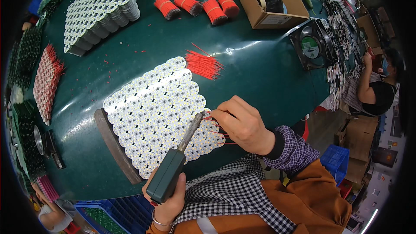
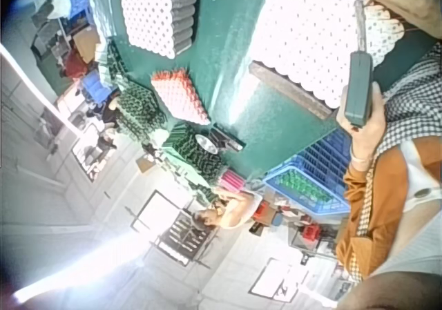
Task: The person solders wires onto a sheet of round circuit boards using a soldering iron, moves the finished sheet aside, and solders wires onto another sheet of circuit boards.
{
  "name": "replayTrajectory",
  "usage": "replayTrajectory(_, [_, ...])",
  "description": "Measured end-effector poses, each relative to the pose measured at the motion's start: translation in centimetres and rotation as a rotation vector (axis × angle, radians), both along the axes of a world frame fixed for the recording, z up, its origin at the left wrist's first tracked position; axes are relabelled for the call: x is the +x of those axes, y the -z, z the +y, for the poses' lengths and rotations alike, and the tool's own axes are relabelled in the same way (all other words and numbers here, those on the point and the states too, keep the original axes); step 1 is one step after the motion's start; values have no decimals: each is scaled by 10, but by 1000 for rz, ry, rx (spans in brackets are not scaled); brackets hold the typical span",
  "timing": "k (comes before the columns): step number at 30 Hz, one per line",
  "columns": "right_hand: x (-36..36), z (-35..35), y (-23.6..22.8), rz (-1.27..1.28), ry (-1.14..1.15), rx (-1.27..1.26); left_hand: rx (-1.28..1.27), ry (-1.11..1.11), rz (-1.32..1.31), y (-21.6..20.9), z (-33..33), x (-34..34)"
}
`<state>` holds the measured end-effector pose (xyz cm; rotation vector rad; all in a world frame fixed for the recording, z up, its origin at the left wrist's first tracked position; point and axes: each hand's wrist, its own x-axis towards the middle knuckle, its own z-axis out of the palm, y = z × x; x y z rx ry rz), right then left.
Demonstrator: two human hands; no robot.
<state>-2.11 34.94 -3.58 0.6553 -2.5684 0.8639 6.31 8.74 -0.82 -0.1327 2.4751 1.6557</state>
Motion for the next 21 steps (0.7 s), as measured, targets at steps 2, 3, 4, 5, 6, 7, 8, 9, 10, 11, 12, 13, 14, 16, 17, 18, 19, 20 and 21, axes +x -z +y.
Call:
replayTrajectory(2, [0,0,0,1,2,-9,22,-34,5,-1,3,-2])
replayTrajectory(3, [0,0,0,1,4,-9,3,-24,-2,-4,3,-3])
replayTrajectory(4, [0,1,0,2,3,-3,-17,-16,-10,-5,3,-3])
replayTrajectory(5, [0,1,0,4,3,3,-17,-15,-10,-5,4,-3])
replayTrajectory(6, [0,1,0,4,3,3,-5,-17,3,-5,4,-3])
replayTrajectory(7, [1,1,0,2,4,0,7,-19,16,-4,4,-3])
replayTrajectory(8, [1,1,0,-1,5,-2,7,-19,16,-3,4,-3])
replayTrajectory(9, [1,1,0,-1,5,-3,-24,4,50,-1,3,-3])
replayTrajectory(10, [1,1,0,3,6,1,-55,28,84,1,2,-3])
replayTrajectory(11, [1,1,1,8,6,5,-55,28,84,1,2,-3])
replayTrajectory(12, [1,0,1,7,7,5,-50,28,75,1,2,-3])
replayTrajectory(13, [1,0,1,7,10,1,-46,27,66,1,1,-3])
replayTrajectory(14, [1,0,1,7,12,-3,-46,27,66,3,-1,1])
replayTrajectory(16, [1,0,0,6,9,-1,49,-32,-31,10,-8,12])
replayTrajectory(17, [1,-1,0,5,6,1,48,-34,-31,10,-9,16])
replayTrajectory(18, [1,-1,1,5,4,0,79,-97,-28,9,-8,19])
replayTrajectory(19, [1,-1,0,4,8,-1,111,-156,-26,8,-7,21])
replayTrajectory(20, [2,-1,0,3,11,-2,112,-155,-26,8,-8,21])
replayTrajectory(21, [2,0,-1,3,12,-2,71,-101,4,9,-10,20])
